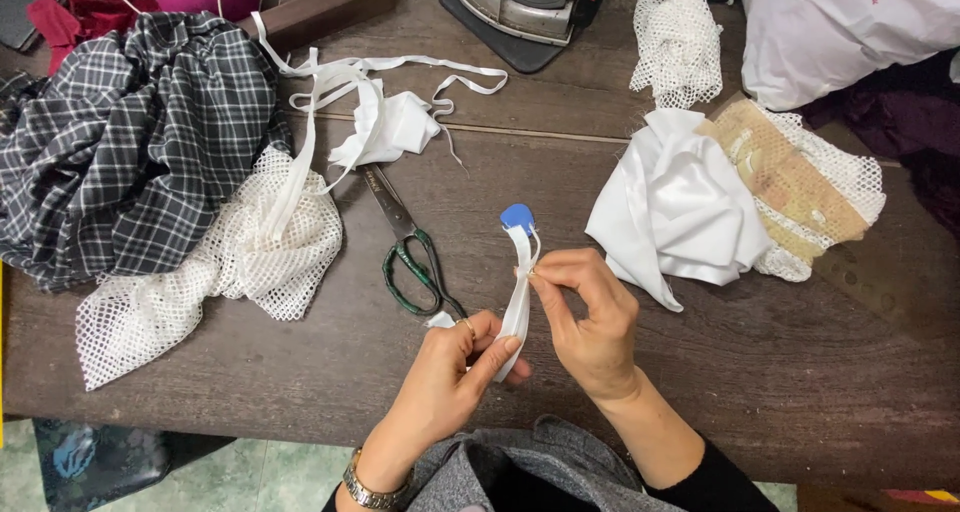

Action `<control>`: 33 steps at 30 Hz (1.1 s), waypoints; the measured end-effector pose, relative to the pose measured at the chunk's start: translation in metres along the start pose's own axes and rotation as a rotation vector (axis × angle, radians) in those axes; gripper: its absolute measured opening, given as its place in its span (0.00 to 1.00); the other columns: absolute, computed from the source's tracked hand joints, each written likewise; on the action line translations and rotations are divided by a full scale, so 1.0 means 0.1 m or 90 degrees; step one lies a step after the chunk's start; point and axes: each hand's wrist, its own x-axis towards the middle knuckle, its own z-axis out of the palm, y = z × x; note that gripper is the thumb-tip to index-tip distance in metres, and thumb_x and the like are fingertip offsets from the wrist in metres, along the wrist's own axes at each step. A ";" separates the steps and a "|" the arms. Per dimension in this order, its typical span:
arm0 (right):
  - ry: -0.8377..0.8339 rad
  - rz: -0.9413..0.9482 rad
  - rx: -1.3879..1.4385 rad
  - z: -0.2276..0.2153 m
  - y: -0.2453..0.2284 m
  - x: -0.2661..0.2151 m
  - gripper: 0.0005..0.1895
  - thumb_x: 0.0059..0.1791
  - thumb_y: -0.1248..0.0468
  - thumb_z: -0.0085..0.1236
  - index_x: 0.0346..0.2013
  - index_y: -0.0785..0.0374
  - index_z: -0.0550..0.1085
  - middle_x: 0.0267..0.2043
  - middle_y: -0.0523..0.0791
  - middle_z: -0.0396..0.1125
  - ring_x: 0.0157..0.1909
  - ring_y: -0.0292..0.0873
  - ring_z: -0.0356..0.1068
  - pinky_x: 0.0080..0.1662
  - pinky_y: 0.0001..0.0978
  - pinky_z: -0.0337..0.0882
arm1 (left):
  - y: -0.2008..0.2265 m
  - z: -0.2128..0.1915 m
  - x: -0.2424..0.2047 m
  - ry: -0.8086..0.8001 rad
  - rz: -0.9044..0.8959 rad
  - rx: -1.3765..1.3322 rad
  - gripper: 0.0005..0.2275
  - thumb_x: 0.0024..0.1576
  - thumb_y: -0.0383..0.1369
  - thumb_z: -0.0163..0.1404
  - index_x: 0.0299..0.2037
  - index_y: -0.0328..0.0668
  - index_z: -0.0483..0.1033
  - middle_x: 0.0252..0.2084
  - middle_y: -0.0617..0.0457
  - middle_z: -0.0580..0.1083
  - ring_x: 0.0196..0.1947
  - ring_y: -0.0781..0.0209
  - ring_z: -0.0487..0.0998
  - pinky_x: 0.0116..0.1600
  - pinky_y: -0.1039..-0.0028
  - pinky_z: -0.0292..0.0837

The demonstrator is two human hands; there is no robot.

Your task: The person handles a white fabric strip, folding and manipulating it with their hands. They then use scissors to cut the strip into smaller pieces on a wooden table cluttered with various sewing materials.

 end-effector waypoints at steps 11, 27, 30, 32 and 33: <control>0.065 0.206 -0.005 -0.31 0.50 -0.11 0.03 0.50 0.72 0.51 0.32 0.65 0.69 0.33 0.46 0.66 0.38 0.41 0.66 0.42 0.28 0.67 | -0.44 -0.40 -0.04 0.064 -0.129 0.056 0.08 0.56 0.36 0.50 0.33 0.43 0.80 0.16 0.58 0.74 0.14 0.72 0.67 0.22 0.80 0.62; 0.127 0.429 -0.019 -0.73 1.15 -0.57 0.04 0.59 0.73 0.53 0.42 0.69 0.67 0.35 0.51 0.67 0.35 0.39 0.68 0.42 0.26 0.72 | -0.47 -0.66 -0.21 0.424 0.039 -0.194 0.10 0.48 0.24 0.60 0.38 0.40 0.77 0.32 0.55 0.76 0.30 0.69 0.73 0.34 0.83 0.71; 0.119 0.455 -0.016 -0.73 1.16 -0.62 0.04 0.58 0.72 0.54 0.42 0.68 0.67 0.37 0.52 0.67 0.36 0.40 0.69 0.41 0.25 0.72 | -0.51 -0.63 -0.20 0.448 0.093 -0.235 0.06 0.48 0.24 0.60 0.35 0.40 0.79 0.31 0.54 0.77 0.25 0.73 0.69 0.30 0.86 0.66; 0.111 0.451 -0.026 -0.74 1.20 -0.67 0.04 0.58 0.72 0.54 0.41 0.69 0.67 0.36 0.51 0.67 0.35 0.40 0.69 0.40 0.25 0.71 | -0.49 -0.63 -0.21 0.443 0.120 -0.229 0.05 0.50 0.25 0.59 0.35 0.40 0.80 0.32 0.54 0.76 0.30 0.70 0.71 0.34 0.85 0.67; 0.105 0.447 -0.036 -0.75 1.22 -0.70 0.05 0.58 0.72 0.55 0.41 0.69 0.68 0.35 0.51 0.67 0.34 0.40 0.69 0.39 0.25 0.71 | -0.48 -0.63 -0.21 0.437 0.147 -0.222 0.04 0.52 0.25 0.57 0.36 0.40 0.80 0.34 0.54 0.75 0.34 0.67 0.73 0.37 0.83 0.69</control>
